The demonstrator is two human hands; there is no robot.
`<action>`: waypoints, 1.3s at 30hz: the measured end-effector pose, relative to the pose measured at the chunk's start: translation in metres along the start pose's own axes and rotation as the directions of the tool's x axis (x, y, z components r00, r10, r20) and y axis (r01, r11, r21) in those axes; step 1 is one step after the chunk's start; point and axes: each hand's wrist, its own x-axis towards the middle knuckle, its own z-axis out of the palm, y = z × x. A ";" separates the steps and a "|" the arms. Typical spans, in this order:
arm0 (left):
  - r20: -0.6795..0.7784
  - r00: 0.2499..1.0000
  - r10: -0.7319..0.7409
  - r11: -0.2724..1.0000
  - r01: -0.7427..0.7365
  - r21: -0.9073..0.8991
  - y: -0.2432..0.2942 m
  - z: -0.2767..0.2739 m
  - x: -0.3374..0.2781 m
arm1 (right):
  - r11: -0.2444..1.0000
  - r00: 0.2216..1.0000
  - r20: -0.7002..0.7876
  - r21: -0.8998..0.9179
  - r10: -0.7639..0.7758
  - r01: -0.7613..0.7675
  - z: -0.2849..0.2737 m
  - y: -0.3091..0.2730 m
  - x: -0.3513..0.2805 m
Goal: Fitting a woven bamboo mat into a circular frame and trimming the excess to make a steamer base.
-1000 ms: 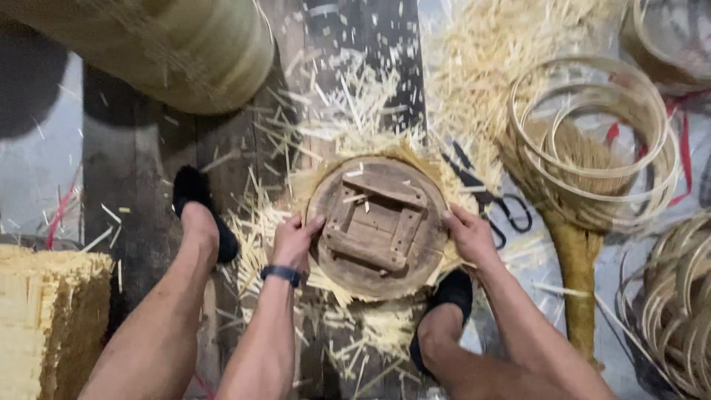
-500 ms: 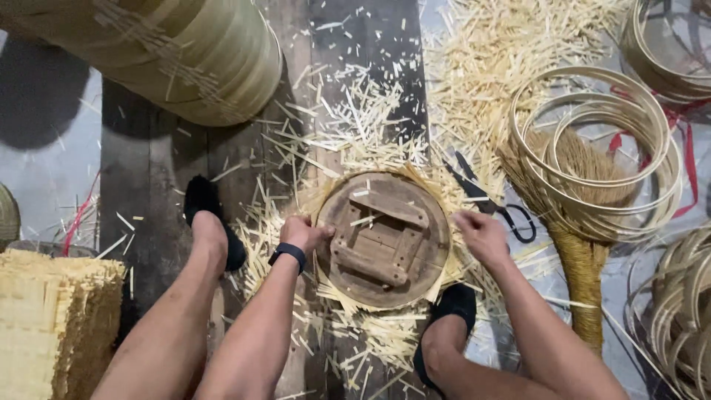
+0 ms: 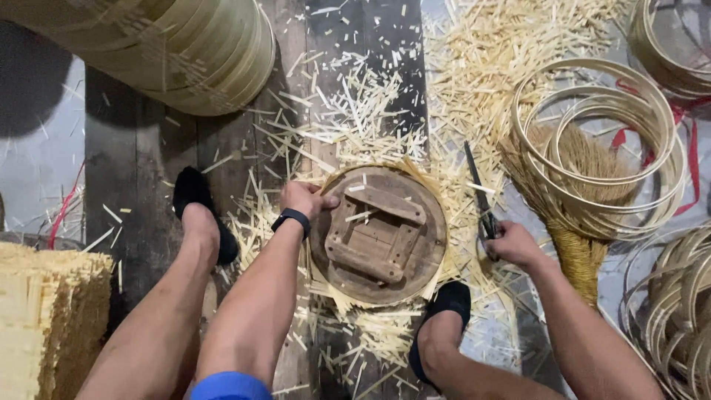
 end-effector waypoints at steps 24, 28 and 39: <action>-0.106 0.959 0.261 0.904 -0.204 0.376 0.067 0.091 -0.150 | 0.806 0.863 -0.372 -0.588 -0.342 0.066 -0.008 -0.076 -0.070; -0.071 0.957 0.281 0.882 -0.228 0.412 0.062 0.091 -0.148 | 0.740 0.816 -0.383 -0.668 -0.434 0.080 0.006 -0.091 -0.031; 0.056 0.895 0.443 0.767 -0.411 0.492 0.052 0.075 -0.145 | 0.684 0.804 -0.316 -0.714 -0.505 0.149 -0.024 -0.098 -0.035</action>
